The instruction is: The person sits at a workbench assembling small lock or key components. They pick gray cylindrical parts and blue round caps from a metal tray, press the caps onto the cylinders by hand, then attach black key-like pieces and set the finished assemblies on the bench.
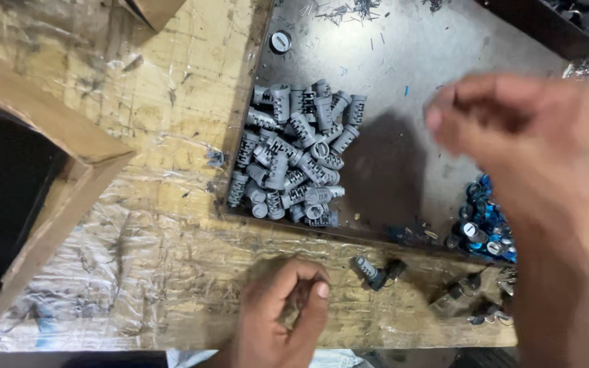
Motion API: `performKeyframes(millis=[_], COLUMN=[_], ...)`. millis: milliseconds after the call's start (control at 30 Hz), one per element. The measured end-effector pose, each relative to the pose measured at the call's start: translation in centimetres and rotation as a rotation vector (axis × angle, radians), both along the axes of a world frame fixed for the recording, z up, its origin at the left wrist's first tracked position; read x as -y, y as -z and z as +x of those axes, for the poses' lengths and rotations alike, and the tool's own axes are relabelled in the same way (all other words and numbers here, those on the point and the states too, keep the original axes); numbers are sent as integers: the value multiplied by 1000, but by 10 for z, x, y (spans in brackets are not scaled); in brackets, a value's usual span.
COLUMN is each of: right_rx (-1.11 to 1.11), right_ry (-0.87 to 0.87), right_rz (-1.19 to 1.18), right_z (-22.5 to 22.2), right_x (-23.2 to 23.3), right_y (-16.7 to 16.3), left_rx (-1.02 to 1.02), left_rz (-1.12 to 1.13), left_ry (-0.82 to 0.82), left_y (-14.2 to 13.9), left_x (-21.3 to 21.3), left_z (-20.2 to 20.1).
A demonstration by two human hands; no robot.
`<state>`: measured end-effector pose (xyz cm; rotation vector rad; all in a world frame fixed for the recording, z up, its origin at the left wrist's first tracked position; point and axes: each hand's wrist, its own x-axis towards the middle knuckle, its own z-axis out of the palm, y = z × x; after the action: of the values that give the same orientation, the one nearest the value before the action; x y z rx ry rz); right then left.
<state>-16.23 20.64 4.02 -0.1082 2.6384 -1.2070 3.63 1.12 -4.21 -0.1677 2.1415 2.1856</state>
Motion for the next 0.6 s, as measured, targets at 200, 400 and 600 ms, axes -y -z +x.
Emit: performKeyframes(millis=[200,400,600], right_rx=[547,405,624], right_ry=[10,275,447], right_rz=[-732,-908,-1185], right_z=[156,225,234], right_x=[-24,-28,-23], right_y=[18,50,51], left_rx=[606,280,206], left_rz=[666,698,426], left_ry=[144,123,77], left_y=[-9,-27,-34], left_x=[4,-8,-13], left_z=[1,11,21])
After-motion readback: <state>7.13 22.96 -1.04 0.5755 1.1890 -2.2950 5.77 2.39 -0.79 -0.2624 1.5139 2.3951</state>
